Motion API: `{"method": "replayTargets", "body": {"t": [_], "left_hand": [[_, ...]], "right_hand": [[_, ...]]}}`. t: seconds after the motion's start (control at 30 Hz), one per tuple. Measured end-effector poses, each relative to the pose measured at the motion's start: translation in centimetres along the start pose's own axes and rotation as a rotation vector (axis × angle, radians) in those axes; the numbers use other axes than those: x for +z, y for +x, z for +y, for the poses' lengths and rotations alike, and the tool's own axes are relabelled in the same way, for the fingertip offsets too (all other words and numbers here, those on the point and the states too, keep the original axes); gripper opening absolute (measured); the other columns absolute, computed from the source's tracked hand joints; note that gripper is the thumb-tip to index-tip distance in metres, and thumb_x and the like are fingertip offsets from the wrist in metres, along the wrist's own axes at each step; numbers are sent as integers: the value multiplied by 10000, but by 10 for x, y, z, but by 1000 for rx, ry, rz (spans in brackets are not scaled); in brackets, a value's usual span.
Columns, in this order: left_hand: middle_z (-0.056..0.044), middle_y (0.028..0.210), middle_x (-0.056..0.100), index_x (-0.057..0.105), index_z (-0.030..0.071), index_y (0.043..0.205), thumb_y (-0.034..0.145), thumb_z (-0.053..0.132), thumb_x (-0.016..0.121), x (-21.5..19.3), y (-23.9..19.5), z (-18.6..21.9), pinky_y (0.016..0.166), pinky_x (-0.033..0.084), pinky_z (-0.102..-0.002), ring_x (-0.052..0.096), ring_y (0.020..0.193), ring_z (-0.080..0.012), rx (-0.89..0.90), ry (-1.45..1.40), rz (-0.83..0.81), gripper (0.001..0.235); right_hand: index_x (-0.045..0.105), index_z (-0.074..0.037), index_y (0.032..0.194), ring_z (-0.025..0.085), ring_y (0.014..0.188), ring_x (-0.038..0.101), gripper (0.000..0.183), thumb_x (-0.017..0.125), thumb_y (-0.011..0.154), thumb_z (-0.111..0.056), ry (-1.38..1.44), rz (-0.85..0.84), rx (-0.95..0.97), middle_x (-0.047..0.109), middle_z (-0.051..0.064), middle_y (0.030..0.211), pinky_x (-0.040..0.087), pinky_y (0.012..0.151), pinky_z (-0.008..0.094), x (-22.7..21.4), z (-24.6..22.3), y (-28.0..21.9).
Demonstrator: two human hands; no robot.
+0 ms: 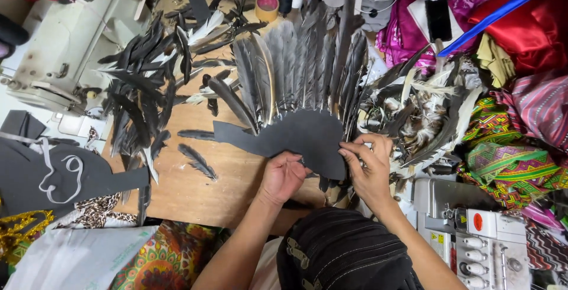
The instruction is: Gluing feathers onto a black cutout base using a hot glue gun to create a decorative item.
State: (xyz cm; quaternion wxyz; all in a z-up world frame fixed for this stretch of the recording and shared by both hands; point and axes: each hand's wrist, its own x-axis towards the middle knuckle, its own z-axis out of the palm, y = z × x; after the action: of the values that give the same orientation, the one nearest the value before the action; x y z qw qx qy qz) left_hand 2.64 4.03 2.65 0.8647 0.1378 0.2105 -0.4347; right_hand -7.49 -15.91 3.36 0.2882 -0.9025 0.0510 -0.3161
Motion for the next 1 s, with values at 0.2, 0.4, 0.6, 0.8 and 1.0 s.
{"method": "replayTargets", "body": {"t": [0.2,0.4,0.6,0.8,1.0], "left_hand": [[-126,480,618,694,56,629,844,-35,685,-9,11,-10,830,591,-422,681,520,-241,-27,-30,-9,234],[-75,489,621,696,74,618,834,-1,686,-30,18,13,831,562,-393,664,548,-198,50,-24,25,229],[18,577,675,665,138,613,851,49,705,-56,11,100,861,543,-393,635,665,-187,479,-10,-92,258],[-198,1023,831,790,1,1034,862,-28,626,-10,-21,135,1180,566,-580,805,1077,-338,563,-186,-53,239],[-194,1082,839,793,6,1043,835,-42,663,-159,68,73,1165,586,-534,800,1092,-327,466,-264,118,250]], "right_hand": [[737,-119,1057,330,1108,570,47,727,1098,-141,1,20,5,578,60,1046,451,1077,489,6,8,-1],[602,-56,1145,339,1176,529,128,525,1239,-16,2,159,126,521,108,1128,401,1132,525,-54,67,17],[609,-91,983,223,984,574,484,438,1351,-354,-12,64,496,636,68,1006,435,971,411,-98,105,-39],[614,34,1370,525,1178,688,402,742,990,51,-65,-282,556,652,302,1230,525,1087,636,-29,68,-106],[560,-112,1562,349,1432,562,588,705,1013,-264,-246,-688,201,601,139,1506,449,1238,511,50,86,-126]]}}
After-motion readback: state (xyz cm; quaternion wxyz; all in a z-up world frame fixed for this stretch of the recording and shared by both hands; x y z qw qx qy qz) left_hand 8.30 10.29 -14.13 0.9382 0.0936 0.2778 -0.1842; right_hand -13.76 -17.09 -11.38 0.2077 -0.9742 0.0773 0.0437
